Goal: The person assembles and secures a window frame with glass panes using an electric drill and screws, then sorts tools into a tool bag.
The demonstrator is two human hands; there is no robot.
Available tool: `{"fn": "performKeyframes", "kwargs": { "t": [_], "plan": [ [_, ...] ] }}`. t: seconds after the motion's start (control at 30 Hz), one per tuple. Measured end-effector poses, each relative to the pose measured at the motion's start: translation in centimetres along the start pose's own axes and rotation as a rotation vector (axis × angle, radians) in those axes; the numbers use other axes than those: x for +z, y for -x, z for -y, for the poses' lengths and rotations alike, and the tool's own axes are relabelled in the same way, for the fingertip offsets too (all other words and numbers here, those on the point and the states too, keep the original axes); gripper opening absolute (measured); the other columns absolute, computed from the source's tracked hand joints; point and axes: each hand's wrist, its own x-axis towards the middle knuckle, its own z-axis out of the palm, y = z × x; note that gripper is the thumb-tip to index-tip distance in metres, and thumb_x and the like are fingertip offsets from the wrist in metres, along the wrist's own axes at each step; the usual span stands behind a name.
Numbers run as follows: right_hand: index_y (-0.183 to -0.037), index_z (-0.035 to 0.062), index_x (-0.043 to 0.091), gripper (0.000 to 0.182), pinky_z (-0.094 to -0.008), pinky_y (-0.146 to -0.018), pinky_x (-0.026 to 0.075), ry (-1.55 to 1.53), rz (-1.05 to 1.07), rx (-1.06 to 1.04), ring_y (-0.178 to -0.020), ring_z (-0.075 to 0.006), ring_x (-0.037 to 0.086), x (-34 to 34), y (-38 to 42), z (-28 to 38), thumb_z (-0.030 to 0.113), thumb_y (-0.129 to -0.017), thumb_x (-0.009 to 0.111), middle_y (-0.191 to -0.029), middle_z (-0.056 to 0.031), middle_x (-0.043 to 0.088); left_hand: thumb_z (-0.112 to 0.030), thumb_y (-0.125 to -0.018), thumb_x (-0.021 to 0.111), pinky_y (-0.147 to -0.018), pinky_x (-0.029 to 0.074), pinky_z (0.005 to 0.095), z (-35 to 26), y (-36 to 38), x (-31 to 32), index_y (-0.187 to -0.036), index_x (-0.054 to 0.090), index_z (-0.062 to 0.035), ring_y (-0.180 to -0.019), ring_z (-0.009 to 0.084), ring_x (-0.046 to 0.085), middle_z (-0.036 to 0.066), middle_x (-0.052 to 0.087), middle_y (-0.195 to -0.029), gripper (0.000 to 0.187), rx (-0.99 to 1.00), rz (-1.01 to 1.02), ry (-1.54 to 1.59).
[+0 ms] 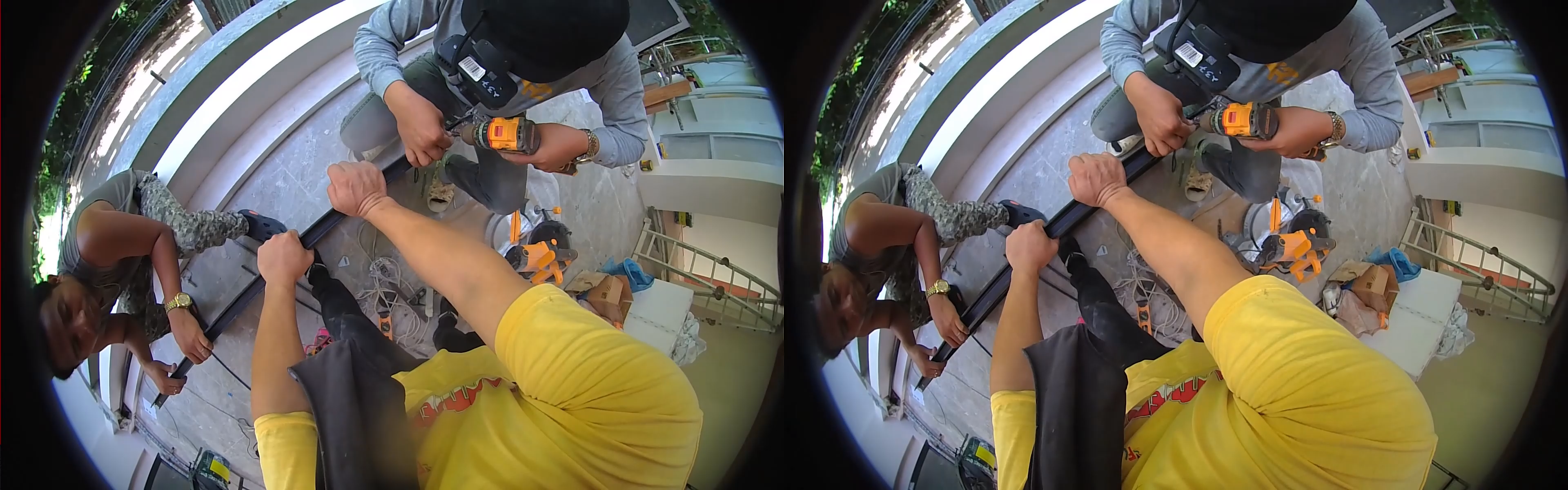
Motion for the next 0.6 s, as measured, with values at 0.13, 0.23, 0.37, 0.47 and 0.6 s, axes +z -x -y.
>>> {"fn": "performKeyframes", "kwargs": {
  "t": [0.13,0.23,0.37,0.47,0.6],
  "plan": [
    [-0.067,0.0103,0.052,0.012,-0.0449,-0.058,0.047,-0.016,-0.015,-0.007,-0.061,-0.0335,0.060,0.20,0.15,-0.07,0.016,-0.074,0.060,-0.065,-0.0108,0.059,-0.032,-0.074,0.069,-0.077,0.057,0.0442,0.07,0.02,0.15,-0.089,0.074,-0.0066,-0.085,0.0357,0.072,0.018,0.073,-0.088,0.030,0.003,-0.017,-0.001],
    [-0.067,0.0101,0.052,0.012,-0.0452,-0.058,0.047,-0.023,-0.024,-0.017,-0.061,-0.0338,0.060,0.28,0.09,-0.13,0.016,-0.074,0.060,-0.065,-0.0108,0.058,-0.032,-0.073,0.069,-0.077,0.057,0.0442,0.06,0.00,0.09,-0.089,0.075,-0.0069,-0.085,0.0356,0.072,0.018,0.073,-0.088,0.030,-0.005,-0.004,-0.005],
    [-0.067,0.0103,0.053,0.012,-0.0454,-0.058,0.047,-0.031,-0.023,-0.019,-0.061,-0.0341,0.060,0.21,0.11,-0.09,0.016,-0.074,0.061,-0.065,-0.0109,0.059,-0.032,-0.073,0.069,-0.078,0.057,0.0444,0.07,-0.02,0.21,-0.088,0.074,-0.0070,-0.085,0.0358,0.072,0.018,0.073,-0.087,0.030,-0.012,-0.006,-0.002],
    [-0.067,0.0106,0.053,0.012,-0.0455,-0.058,0.048,-0.029,-0.012,-0.015,-0.061,-0.0341,0.060,0.18,0.12,-0.12,0.017,-0.074,0.061,-0.066,-0.0109,0.059,-0.032,-0.073,0.069,-0.078,0.057,0.0444,0.02,0.09,0.17,-0.088,0.074,-0.0072,-0.085,0.0359,0.072,0.018,0.073,-0.088,0.029,-0.008,-0.017,-0.003],
    [-0.067,0.0109,0.053,0.012,-0.0460,-0.058,0.048,-0.029,0.005,-0.011,-0.061,-0.0344,0.060,0.09,0.02,-0.09,0.017,-0.074,0.061,-0.067,-0.0108,0.059,-0.032,-0.073,0.070,-0.078,0.057,0.0443,-0.02,0.02,-0.06,-0.088,0.074,-0.0073,-0.086,0.0357,0.072,0.018,0.073,-0.088,0.029,-0.013,-0.005,-0.007]
  ]
}}
